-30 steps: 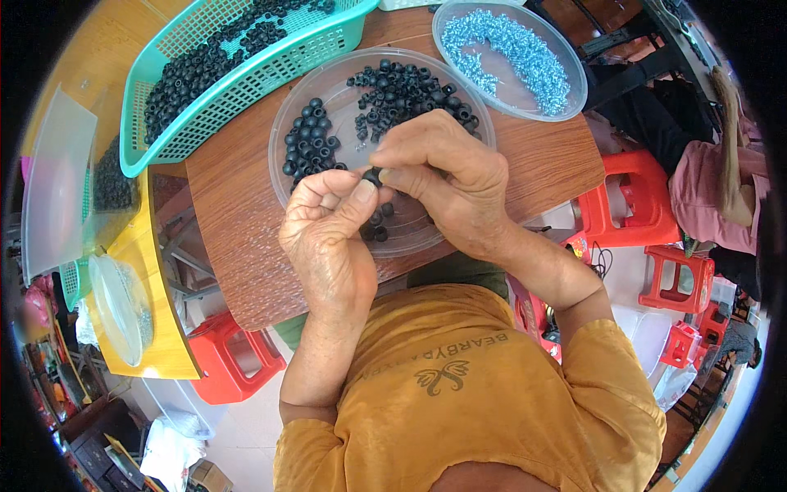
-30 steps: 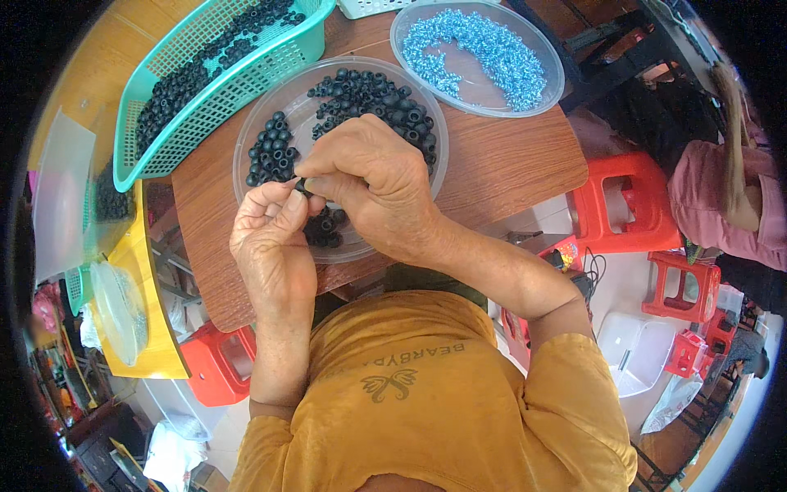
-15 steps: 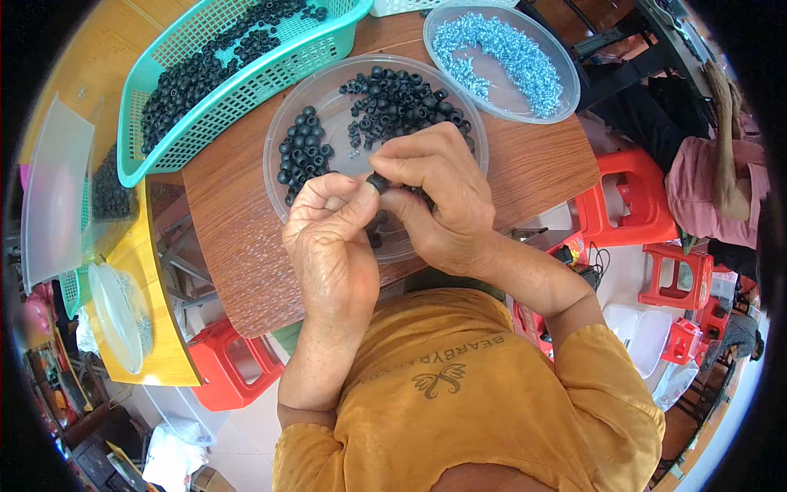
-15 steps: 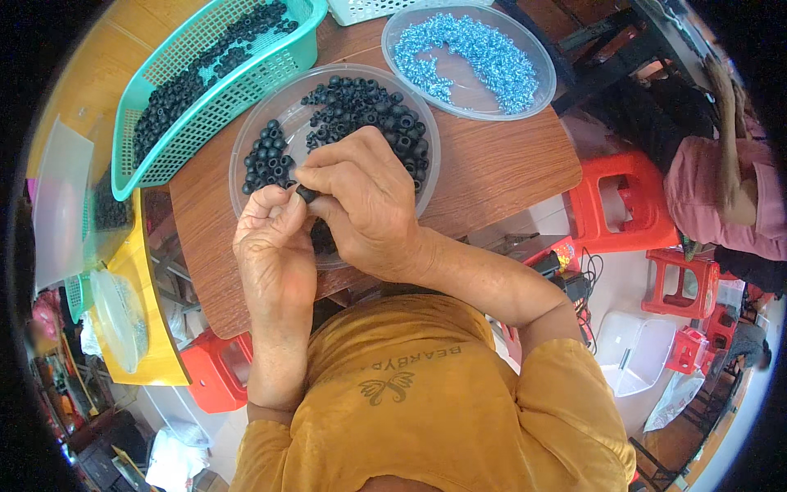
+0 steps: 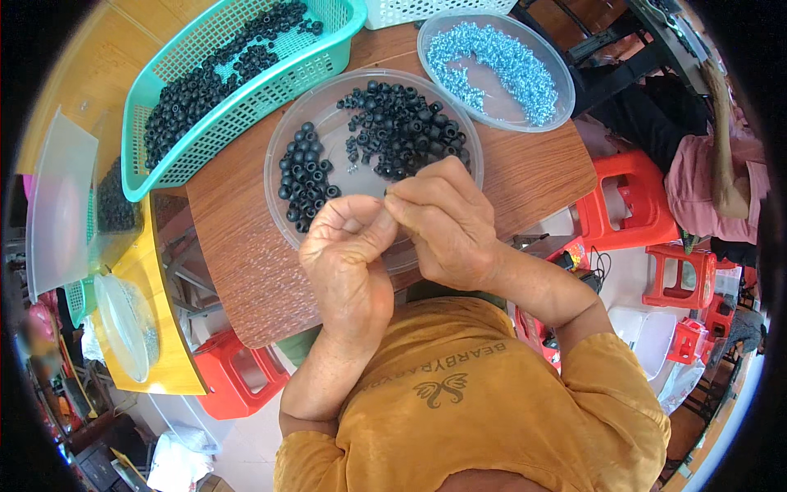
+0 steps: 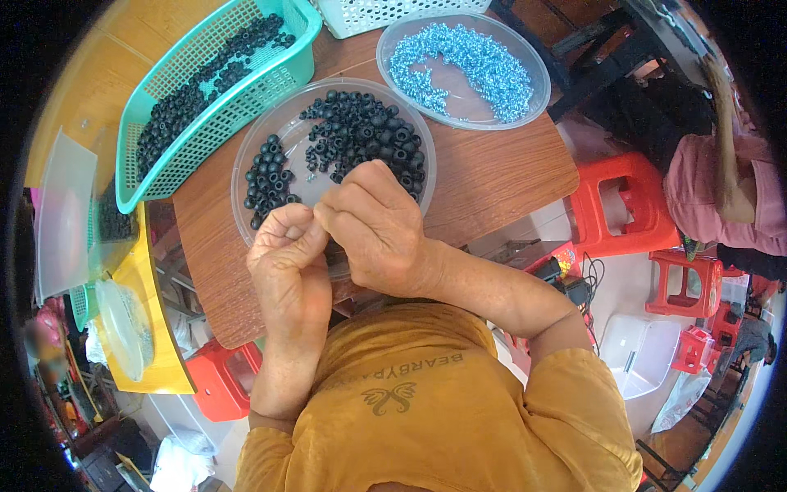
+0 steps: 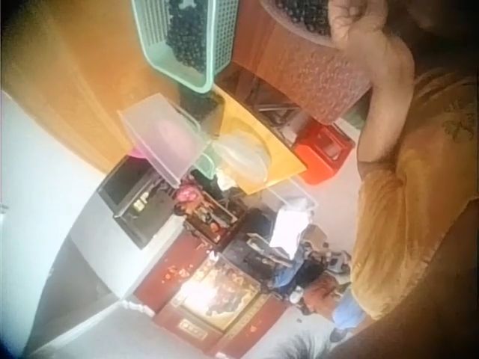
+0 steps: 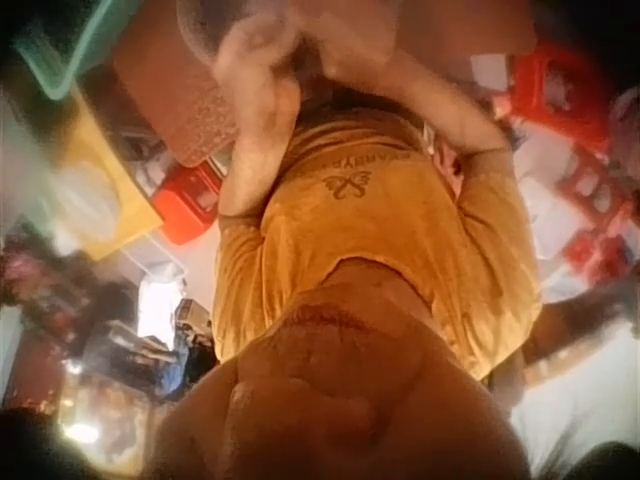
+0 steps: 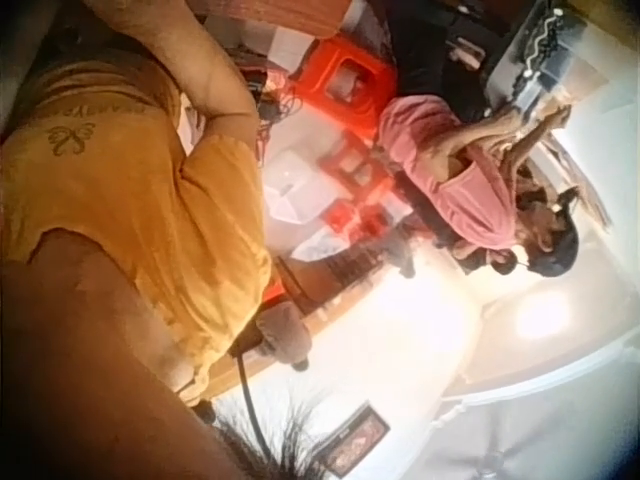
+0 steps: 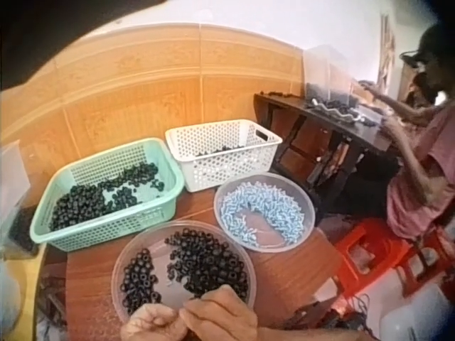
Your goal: The person assembles plastic cord stoppers by fitting small parts into them by hand and setting them aside on a tray.
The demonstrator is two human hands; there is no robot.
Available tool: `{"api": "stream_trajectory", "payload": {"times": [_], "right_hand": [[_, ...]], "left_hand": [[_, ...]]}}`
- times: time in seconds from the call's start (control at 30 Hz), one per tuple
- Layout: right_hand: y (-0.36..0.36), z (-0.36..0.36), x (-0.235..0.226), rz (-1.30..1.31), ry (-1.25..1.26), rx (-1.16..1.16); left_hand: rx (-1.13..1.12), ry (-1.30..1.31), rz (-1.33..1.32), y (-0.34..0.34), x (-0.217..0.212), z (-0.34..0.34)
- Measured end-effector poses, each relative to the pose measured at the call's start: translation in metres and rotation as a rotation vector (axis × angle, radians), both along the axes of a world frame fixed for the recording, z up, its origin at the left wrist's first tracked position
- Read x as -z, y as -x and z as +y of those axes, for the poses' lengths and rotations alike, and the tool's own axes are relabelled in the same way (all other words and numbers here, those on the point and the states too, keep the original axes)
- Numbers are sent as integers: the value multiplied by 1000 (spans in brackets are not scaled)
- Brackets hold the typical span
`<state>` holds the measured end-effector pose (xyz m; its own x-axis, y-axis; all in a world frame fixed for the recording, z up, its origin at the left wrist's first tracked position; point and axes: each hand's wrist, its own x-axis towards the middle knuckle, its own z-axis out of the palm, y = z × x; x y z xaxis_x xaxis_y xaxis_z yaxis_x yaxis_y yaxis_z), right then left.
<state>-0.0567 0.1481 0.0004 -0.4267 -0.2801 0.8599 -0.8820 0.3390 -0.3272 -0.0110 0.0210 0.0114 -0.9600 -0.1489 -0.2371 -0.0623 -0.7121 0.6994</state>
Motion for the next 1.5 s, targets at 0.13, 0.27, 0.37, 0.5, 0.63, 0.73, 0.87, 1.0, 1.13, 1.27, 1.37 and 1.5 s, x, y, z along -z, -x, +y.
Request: {"api": "stream_trajectory", "payload": {"times": [0.13, 0.27, 0.37, 0.5, 0.63, 0.73, 0.87, 1.0, 1.13, 1.27, 1.37, 1.5], "right_hand": [[5, 5, 0, -26, 23, -14], [16, 21, -7, -249, -7, 15], [33, 34, -22, -441, 19, 108], [85, 56, -36, -385, 1, 188], [137, 66, -68, -471, 35, 271], [172, 80, -83, -356, 37, 309], [199, 78, -107, -467, 255, -11], [242, 84, -108, -239, 127, 471], [272, 82, -115, -191, 64, 550], [326, 94, -98, -100, -264, 727], [328, 96, -83, -130, -349, 748], [239, 77, -88, -246, -167, 513]], "left_hand": [[-2, 128, 21, 0, -2, 1], [8, 420, 106, 7, -9, -6], [-113, 578, 177, 11, -1, -28], [-165, 725, 162, 17, -3, -42], [-58, 1391, 311, 22, 7, -35], [76, 1785, 595, 30, -2, -19], [137, 1956, 699, 35, 9, -12], [170, 1998, 761, 30, 10, -3], [234, 1986, 742, 29, 10, -2], [239, 2027, 737, 31, 16, -5], [160, 1958, 733, 34, 20, -12], [218, 1153, 113, 33, -6, -23]]}}
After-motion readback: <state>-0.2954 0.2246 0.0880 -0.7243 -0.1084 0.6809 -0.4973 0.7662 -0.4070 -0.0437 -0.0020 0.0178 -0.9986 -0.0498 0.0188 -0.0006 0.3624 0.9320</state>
